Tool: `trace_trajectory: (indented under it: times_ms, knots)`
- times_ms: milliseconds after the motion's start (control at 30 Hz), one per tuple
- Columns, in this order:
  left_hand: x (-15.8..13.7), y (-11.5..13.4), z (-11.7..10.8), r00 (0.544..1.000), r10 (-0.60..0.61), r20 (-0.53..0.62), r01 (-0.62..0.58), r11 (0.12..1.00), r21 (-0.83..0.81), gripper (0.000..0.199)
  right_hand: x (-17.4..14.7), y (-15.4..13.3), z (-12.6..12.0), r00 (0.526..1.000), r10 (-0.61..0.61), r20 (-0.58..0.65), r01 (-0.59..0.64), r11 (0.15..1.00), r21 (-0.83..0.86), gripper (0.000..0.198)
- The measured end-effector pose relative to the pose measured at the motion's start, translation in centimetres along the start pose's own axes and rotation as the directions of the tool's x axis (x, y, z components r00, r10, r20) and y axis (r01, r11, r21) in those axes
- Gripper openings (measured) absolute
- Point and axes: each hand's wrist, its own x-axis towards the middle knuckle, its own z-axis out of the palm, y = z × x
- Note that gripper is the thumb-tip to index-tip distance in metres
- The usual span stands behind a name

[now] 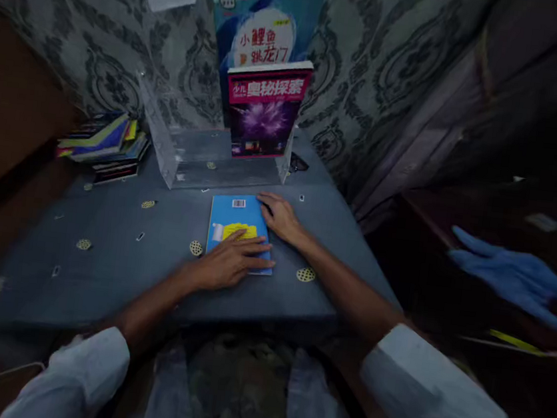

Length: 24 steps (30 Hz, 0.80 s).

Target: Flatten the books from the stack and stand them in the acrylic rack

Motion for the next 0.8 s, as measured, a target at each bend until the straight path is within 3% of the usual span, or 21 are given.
trace_trajectory:
  times_ms: [333,500,633,800]
  knots:
    - [-1.2,1.6,0.6,0.997,-0.029,-0.073,0.03,1.0,0.006,0.033,-0.2,0.5,0.0,0.995,-0.07,-0.074,0.068,0.997,-0.035,0.039]
    - [-3.1,2.3,-0.2,0.979,-0.107,-0.174,0.1,0.994,-0.048,0.027,-0.3,-0.7,-1.1,0.996,0.037,-0.085,-0.04,0.999,-0.037,0.038]
    - [-4.9,1.3,-1.0,0.932,-0.251,-0.261,0.267,0.963,0.031,0.034,-0.6,-2.1,-1.7,0.992,0.127,-0.012,-0.125,0.989,0.083,0.036]
    - [-4.9,-0.4,-1.6,0.852,-0.437,-0.287,0.506,0.829,0.24,0.026,-1.1,-3.6,-1.4,0.999,0.025,0.044,-0.032,0.984,0.174,0.035]
